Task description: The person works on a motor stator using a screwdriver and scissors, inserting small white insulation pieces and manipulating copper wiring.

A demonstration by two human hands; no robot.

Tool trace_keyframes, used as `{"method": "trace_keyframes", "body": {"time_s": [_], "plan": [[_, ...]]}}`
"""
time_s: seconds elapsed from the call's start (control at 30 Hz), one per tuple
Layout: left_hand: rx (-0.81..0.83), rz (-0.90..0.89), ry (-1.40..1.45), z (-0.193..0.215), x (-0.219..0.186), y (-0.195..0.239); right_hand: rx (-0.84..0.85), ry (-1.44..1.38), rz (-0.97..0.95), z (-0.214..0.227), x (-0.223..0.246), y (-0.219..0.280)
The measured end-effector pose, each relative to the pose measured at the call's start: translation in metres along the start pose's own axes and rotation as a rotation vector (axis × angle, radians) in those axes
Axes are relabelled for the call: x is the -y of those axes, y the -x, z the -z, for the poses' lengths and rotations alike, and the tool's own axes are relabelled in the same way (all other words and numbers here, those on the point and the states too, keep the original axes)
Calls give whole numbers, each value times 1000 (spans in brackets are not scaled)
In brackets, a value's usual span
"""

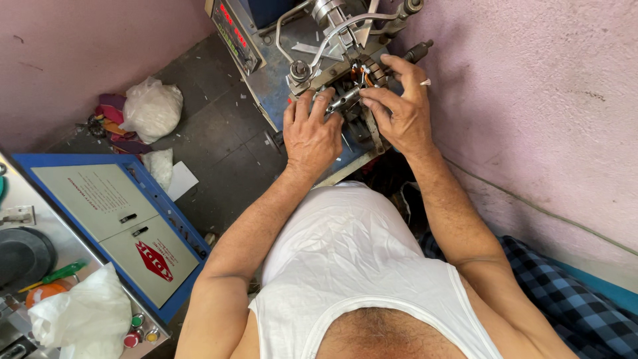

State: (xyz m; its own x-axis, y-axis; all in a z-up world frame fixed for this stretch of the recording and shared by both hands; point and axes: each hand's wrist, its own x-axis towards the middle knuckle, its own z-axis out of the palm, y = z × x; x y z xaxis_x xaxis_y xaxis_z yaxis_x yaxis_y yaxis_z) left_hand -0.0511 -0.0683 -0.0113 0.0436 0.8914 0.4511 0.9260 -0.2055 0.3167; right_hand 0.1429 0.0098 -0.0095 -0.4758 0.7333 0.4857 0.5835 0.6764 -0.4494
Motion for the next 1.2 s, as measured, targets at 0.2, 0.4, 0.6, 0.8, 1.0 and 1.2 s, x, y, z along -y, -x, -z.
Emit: {"method": "trace_keyframes", "body": {"time_s": [0.2,0.4,0.6,0.8,1.0,1.2], "plan": [[51,47,-23,-17,2,2,143,111,88,-8,-12,-13],[-6,-5,5,-17,6,8,124,132,92,-12,-16,-14],[-109,-73,75,-2,2,9,166,279,215,-2,-9,-19],[27,108,236,-2,-11,29,155,294,426,13,-3,-22],[323,886,1219,-48,-17,27,200,377,574,14,0,-29],[127,1121,1858,-109,-10,28,235,377,606,10,-5,-34]]}}
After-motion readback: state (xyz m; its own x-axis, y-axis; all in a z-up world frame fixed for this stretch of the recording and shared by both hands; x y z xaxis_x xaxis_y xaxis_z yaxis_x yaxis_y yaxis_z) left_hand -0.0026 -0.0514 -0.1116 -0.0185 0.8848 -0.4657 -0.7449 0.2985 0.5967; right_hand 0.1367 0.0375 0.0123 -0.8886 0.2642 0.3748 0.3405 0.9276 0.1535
